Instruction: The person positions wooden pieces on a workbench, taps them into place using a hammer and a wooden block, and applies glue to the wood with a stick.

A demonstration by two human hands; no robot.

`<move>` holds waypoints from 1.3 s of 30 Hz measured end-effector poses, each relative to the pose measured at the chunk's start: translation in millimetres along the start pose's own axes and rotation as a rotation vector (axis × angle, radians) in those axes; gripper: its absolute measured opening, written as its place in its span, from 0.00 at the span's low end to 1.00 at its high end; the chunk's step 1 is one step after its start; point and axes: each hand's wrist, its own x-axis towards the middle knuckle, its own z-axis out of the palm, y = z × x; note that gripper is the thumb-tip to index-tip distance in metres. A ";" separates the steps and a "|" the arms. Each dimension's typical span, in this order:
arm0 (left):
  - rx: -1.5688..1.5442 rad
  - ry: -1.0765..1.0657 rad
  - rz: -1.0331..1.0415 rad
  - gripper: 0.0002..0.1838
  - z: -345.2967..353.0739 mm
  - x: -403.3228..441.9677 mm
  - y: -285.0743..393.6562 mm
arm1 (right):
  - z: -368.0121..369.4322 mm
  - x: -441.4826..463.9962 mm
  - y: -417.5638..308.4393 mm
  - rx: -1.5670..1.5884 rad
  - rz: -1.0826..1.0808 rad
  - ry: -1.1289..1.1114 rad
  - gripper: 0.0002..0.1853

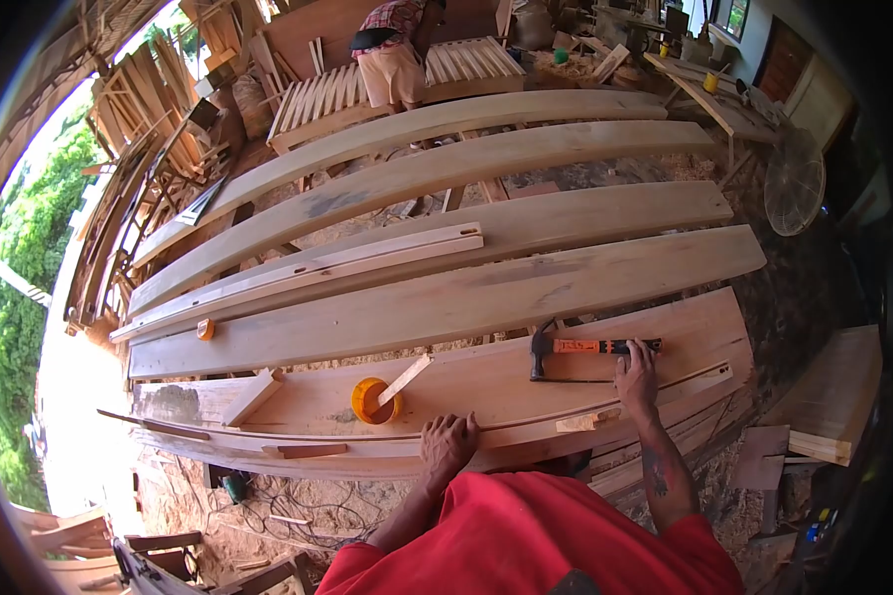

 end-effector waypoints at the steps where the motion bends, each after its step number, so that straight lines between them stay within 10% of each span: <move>1: 0.003 -0.004 -0.003 0.15 -0.2 0.2 0.2 | -0.5 0.1 -0.6 0.008 0.005 -0.003 0.21; 39: -0.006 0.005 0.020 0.14 0.6 0.6 -1.5 | -1.6 0.7 -1.4 0.011 0.013 -0.007 0.21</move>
